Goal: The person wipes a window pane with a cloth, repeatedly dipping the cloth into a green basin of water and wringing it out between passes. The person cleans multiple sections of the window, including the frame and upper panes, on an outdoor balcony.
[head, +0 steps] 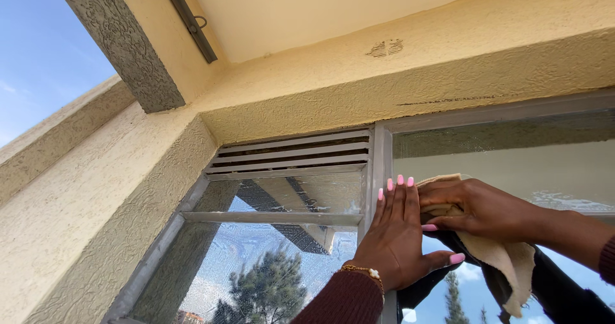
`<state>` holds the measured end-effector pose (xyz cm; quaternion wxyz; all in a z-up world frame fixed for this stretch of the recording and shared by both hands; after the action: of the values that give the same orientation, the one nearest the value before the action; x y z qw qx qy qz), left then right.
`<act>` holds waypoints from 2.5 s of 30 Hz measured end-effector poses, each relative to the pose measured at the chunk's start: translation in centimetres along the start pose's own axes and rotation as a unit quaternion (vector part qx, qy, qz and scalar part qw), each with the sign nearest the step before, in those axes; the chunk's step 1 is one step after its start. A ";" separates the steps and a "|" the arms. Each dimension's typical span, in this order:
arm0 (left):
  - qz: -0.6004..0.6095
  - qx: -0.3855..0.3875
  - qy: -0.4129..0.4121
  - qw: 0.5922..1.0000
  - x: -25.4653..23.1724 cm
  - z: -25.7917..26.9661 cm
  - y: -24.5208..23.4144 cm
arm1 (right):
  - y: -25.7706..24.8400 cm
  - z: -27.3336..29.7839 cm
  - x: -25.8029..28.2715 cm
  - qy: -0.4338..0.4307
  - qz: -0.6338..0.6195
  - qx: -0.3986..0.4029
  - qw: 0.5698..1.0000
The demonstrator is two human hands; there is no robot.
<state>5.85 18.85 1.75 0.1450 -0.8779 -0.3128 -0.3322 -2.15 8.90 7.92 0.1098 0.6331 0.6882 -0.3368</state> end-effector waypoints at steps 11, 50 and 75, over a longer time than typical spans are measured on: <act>0.070 0.002 0.005 0.998 -3.1 -1.5 -1.2 | -3.1 4.6 -1.9 0.289 -0.171 -0.051 0.940; 0.158 -0.107 0.051 0.980 -20.9 -19.8 7.8 | -16.0 24.1 -12.4 0.523 0.041 -0.175 0.833; 0.358 -0.147 -0.105 0.916 -18.9 -23.9 4.8 | -19.3 25.9 -8.7 0.516 0.019 -0.229 0.825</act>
<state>-13.85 -4.44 6.39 0.0900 -0.9725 0.0612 -0.2057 -26.02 -13.09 -0.25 -0.1134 0.6845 0.6892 0.2087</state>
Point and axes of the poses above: each hand's wrist, its own z-axis away from the middle knuckle, its own y-axis out of the palm, x = y × z, the point moved 6 cm from there along -z, towards the middle knuckle, and after that the axes turned 14 degrees about y, right-handed, at the moved point
